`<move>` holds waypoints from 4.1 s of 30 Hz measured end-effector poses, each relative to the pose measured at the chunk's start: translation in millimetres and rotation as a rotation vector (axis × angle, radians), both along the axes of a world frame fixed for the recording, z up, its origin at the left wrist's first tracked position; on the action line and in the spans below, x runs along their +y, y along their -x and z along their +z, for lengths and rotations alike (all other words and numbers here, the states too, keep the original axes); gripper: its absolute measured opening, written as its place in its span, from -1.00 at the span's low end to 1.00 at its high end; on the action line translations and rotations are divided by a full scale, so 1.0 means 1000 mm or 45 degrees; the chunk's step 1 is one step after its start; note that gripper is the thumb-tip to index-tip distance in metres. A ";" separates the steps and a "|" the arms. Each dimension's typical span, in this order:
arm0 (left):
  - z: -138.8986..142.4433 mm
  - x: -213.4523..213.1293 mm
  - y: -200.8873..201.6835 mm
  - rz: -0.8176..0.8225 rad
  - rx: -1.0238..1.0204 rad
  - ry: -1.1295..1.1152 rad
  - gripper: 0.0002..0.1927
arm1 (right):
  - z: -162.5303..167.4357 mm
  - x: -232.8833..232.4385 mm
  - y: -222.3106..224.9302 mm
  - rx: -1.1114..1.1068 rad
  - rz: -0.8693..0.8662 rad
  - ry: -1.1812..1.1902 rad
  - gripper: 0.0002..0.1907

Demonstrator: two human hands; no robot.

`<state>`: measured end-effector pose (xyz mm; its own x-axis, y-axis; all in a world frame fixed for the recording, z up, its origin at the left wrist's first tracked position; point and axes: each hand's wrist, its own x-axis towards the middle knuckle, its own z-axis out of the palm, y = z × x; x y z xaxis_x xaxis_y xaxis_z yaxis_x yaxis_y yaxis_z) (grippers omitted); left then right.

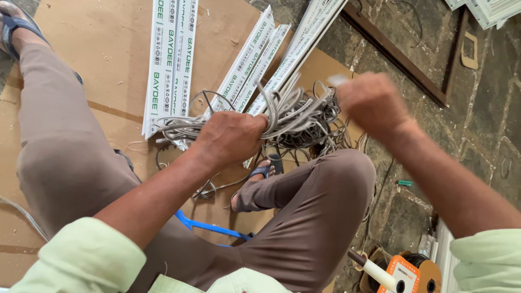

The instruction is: The person sits on a cardboard sheet and repeatedly coils flexible metal wires by hand into loops. They gather the coiled wires into a bundle and place them on the floor. The person then picks up a white plastic profile and inserts a wire into it.

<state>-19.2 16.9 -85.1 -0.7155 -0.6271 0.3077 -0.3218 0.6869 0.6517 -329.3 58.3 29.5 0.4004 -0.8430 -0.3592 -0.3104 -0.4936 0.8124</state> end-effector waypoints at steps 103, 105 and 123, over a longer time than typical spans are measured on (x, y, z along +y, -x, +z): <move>-0.026 0.001 0.023 -0.535 0.302 -1.600 -0.69 | -0.081 -0.003 -0.143 -4.639 -1.110 -0.686 -0.49; -0.026 -0.002 0.024 -0.613 0.301 -1.837 -0.66 | -0.084 -0.003 -0.141 -4.603 -1.026 -0.735 -0.53; -0.035 -0.008 0.025 -0.716 -0.150 -1.983 -0.53 | -0.072 0.003 -0.137 -4.295 -0.767 -0.501 -0.82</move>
<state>-44.5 8.9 -119.7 -0.9166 0.0666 -0.3942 -0.3695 -0.5173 0.7719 -192.1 61.1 -42.9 -0.2356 -0.9696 -0.0653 0.6303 -0.1013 -0.7697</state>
